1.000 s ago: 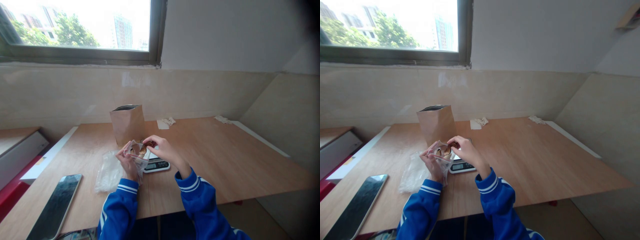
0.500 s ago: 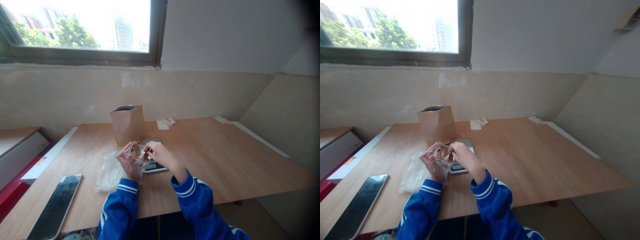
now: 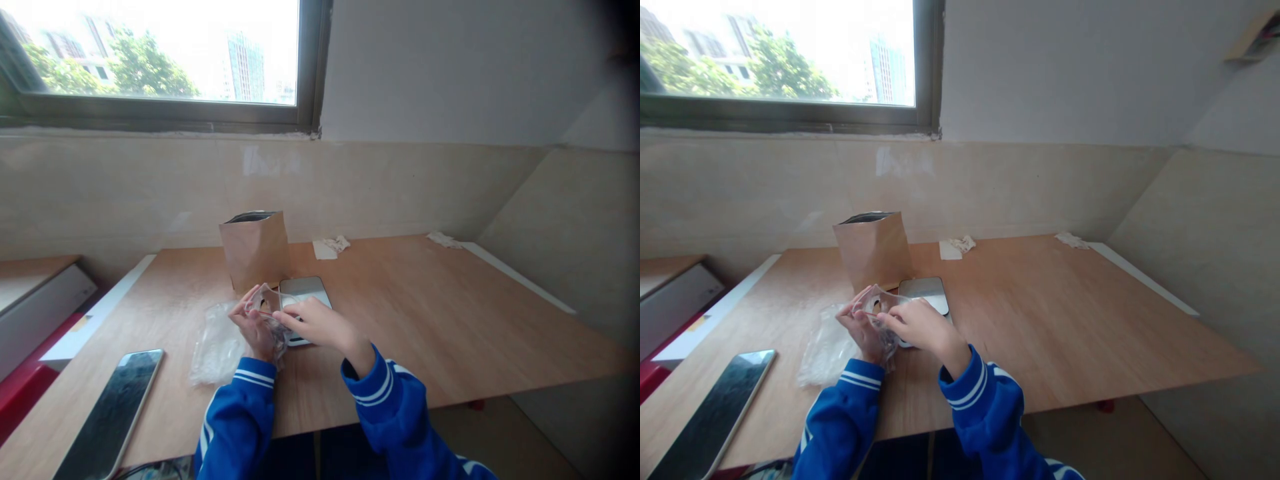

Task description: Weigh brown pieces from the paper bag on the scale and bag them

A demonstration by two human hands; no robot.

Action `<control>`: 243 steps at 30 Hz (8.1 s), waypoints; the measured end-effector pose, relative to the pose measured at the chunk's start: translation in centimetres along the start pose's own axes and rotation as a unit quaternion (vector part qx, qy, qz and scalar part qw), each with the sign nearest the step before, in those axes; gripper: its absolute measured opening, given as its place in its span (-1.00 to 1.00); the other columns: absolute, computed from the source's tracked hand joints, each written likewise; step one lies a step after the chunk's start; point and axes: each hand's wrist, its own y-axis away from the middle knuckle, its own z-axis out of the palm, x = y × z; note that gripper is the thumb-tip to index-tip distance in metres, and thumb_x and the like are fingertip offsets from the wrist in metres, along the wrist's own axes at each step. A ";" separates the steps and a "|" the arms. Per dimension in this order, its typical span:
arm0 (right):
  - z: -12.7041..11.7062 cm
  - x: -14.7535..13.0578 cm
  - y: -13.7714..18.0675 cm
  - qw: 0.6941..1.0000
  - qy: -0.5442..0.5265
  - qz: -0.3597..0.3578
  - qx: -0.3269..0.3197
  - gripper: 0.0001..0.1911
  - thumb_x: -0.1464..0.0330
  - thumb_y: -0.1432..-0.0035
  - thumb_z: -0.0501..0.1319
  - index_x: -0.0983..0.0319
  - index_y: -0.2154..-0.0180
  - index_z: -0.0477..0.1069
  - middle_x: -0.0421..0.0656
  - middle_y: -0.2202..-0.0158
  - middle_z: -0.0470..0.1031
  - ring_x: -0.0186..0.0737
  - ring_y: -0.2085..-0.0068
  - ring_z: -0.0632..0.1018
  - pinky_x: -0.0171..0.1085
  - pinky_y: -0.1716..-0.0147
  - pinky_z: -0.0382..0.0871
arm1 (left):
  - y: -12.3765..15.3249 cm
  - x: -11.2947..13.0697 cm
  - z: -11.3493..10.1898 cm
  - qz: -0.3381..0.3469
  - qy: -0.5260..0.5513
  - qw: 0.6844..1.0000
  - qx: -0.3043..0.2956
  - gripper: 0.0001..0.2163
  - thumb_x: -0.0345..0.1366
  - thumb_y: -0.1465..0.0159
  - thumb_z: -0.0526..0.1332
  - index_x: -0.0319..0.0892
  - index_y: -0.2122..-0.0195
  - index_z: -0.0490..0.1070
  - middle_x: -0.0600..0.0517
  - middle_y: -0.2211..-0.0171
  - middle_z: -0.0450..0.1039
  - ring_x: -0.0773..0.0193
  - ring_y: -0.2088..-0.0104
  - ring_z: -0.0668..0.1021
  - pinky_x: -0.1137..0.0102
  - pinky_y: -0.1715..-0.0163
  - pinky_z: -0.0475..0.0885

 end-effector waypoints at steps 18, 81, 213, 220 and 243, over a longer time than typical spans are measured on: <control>8.4 0.8 0.9 0.872 -0.345 0.151 0.313 -0.57 0.19 -0.22 0.07 0.27 -0.05 0.22 0.04 0.00 0.44 -0.14 0.04 0.51 -0.20 0.10 0.42 | 0.8 1.6 0.0 0.027 0.021 0.999 -0.014 -0.69 0.01 -0.32 -0.06 -0.13 0.17 0.19 -0.17 -0.02 0.34 0.08 -0.06 0.42 0.04 -0.07 0.25; 9.6 8.5 6.4 0.796 -0.241 0.230 0.506 -0.59 0.08 -0.29 -0.08 0.24 0.17 0.35 -0.12 0.42 0.50 -0.18 0.39 0.53 -0.27 0.35 0.37 | 2.7 1.5 -3.3 -0.199 -0.081 0.952 -0.220 -0.69 -0.04 -0.14 0.25 -0.20 0.29 0.53 -0.06 0.36 0.56 0.19 0.31 0.58 0.33 0.27 0.48; 9.1 7.4 6.6 0.789 -0.475 0.150 0.360 -0.70 0.14 -0.02 0.31 0.26 0.35 0.50 -0.15 0.39 0.57 -0.18 0.28 0.57 -0.24 0.22 0.43 | 2.9 3.6 -3.0 -0.269 -0.083 0.926 -0.252 -0.71 -0.09 0.01 0.38 -0.24 0.44 0.53 0.04 0.50 0.50 0.29 0.44 0.49 0.39 0.38 0.39; 9.1 7.4 6.6 0.786 -0.476 0.158 0.362 -0.68 0.12 0.00 0.32 0.26 0.36 0.50 -0.15 0.41 0.56 -0.18 0.30 0.57 -0.24 0.25 0.43 | 3.0 3.0 -3.4 -0.221 -0.091 0.939 -0.248 -0.79 -0.15 -0.05 0.36 -0.22 0.44 0.53 0.04 0.46 0.50 0.28 0.39 0.50 0.40 0.36 0.40; 8.9 7.1 6.8 0.786 -0.520 0.122 0.310 -0.70 0.15 -0.04 0.29 0.23 0.27 0.53 -0.11 0.27 0.60 -0.14 0.22 0.59 -0.22 0.21 0.47 | 2.9 3.9 -2.8 -0.281 -0.019 0.892 -0.353 -0.77 -0.16 -0.11 0.32 -0.23 0.32 0.55 -0.03 0.31 0.54 0.18 0.23 0.56 0.35 0.18 0.45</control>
